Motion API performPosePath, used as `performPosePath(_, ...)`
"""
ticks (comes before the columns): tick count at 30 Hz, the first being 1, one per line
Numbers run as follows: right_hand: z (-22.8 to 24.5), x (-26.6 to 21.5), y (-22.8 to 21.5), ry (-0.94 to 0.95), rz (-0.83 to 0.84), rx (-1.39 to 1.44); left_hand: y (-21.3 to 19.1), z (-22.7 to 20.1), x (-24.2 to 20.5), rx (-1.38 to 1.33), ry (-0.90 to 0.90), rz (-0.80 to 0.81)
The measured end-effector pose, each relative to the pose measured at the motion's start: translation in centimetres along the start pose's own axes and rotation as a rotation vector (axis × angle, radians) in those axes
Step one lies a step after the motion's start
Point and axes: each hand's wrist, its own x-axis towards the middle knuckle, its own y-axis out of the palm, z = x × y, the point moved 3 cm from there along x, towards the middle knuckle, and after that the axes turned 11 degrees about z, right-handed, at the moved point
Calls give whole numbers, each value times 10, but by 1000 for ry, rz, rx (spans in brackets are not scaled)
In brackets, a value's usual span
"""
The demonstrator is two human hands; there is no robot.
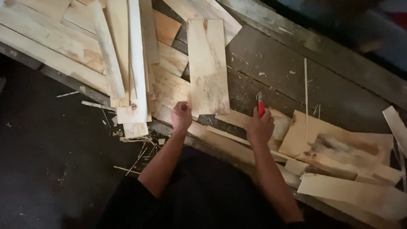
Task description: Sorting and trimming thin wood slats using a utility knife in a workshop.
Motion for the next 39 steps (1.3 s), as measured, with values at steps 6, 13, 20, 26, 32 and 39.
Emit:
performPosePath(6,0,-8,13,-130,-44,-367,-5,-21,-12,-72,-24,8)
performPosePath(13,-11,6,23,-80,-7,-334,-6,-30,-4,-112,-127,119)
performPosePath(20,-21,4,26,-146,-148,-274,-5,-26,-6,-520,-21,359)
performPosePath(26,-14,7,12,-105,-100,-201,12,-45,35,-443,52,371)
performPosePath(32,-15,14,3,-96,-154,-134,76,-47,122,-427,155,341)
performPosePath(39,-11,26,-8,-233,-355,46,64,-97,120,-108,22,328)
